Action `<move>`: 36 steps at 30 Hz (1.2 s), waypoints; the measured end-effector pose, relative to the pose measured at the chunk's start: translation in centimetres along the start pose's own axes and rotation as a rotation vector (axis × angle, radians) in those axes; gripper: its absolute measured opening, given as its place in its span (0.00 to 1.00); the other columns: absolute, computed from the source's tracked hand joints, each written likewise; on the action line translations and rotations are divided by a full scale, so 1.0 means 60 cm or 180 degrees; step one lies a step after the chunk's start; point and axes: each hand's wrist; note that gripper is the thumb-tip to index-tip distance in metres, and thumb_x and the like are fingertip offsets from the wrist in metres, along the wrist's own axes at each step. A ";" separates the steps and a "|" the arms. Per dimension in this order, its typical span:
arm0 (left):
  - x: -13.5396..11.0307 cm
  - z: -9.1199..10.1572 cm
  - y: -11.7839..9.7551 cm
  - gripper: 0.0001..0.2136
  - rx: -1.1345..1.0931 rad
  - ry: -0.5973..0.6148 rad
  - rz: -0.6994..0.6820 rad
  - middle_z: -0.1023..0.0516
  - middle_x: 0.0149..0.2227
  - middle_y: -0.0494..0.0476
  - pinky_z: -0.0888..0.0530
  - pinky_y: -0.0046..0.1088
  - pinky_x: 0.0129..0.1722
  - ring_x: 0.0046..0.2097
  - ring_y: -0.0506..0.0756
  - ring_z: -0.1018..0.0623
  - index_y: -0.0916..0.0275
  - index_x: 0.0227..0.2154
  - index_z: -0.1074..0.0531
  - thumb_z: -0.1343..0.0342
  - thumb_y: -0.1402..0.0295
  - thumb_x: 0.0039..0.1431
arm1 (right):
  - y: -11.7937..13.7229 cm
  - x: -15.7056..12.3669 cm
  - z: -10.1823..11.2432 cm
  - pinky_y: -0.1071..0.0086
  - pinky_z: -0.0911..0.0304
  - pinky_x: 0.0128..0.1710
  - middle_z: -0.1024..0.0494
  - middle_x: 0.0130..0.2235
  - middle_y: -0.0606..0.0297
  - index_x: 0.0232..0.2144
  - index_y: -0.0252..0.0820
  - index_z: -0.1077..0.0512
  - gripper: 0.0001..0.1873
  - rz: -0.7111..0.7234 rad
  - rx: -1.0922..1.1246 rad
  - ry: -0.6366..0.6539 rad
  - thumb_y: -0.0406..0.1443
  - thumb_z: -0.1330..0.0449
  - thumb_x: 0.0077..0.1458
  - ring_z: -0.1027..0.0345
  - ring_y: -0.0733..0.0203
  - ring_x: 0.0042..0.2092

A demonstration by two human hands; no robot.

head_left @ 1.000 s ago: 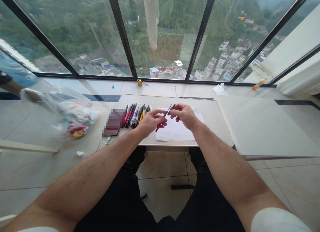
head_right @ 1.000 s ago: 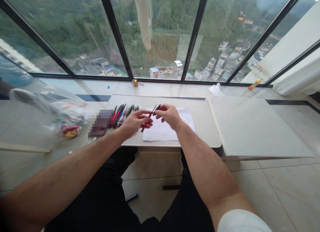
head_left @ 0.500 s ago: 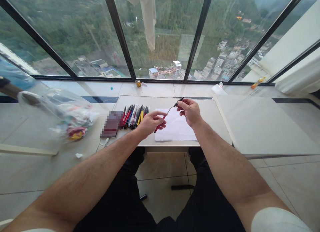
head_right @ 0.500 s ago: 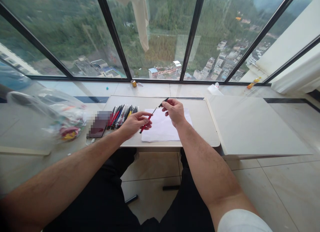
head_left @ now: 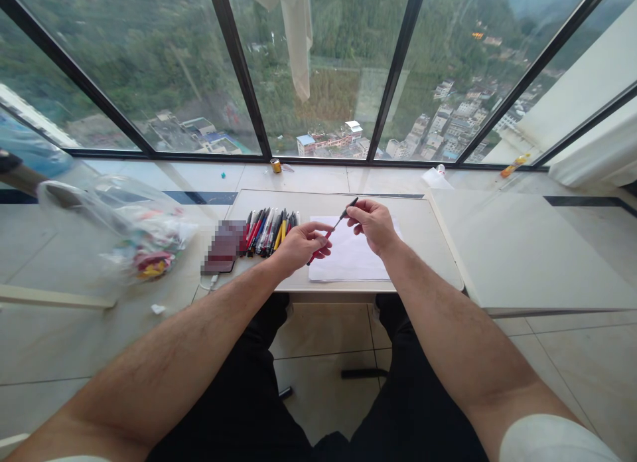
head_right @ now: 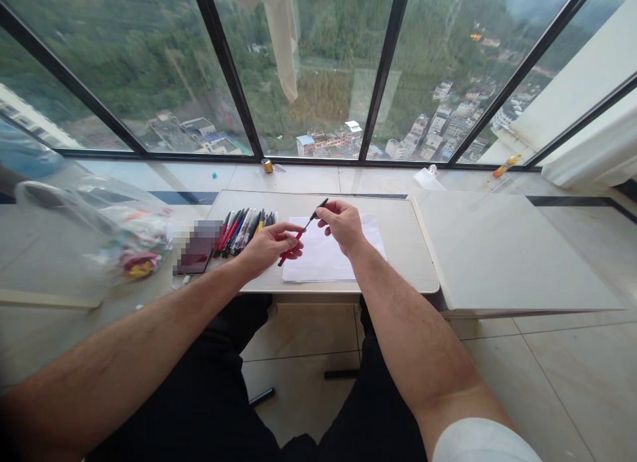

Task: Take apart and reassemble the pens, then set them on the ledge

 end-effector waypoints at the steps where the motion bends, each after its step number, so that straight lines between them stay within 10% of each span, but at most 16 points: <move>1: 0.000 0.000 0.000 0.16 -0.0019 0.0001 -0.0011 0.21 0.30 0.57 0.25 0.30 0.30 0.29 0.53 0.20 0.62 0.44 0.25 0.38 0.64 0.52 | -0.001 -0.001 -0.001 0.76 0.43 0.18 0.23 0.27 0.65 0.29 0.39 0.28 0.11 -0.0011 -0.0032 0.0033 0.38 0.35 0.43 0.31 0.66 0.26; 36: 0.003 0.006 -0.003 0.17 -0.0426 -0.0374 -0.0048 0.20 0.28 0.58 0.22 0.35 0.34 0.29 0.56 0.19 0.67 0.39 0.24 0.33 0.66 0.46 | -0.011 -0.019 -0.036 0.74 0.41 0.18 0.30 0.21 0.69 0.22 0.38 0.28 0.08 -0.0242 -0.0294 0.0478 0.36 0.33 0.40 0.39 0.69 0.23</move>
Point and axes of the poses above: each hand's wrist, its own x-axis towards the middle knuckle, its own z-axis out of the back of the hand, y = z × x
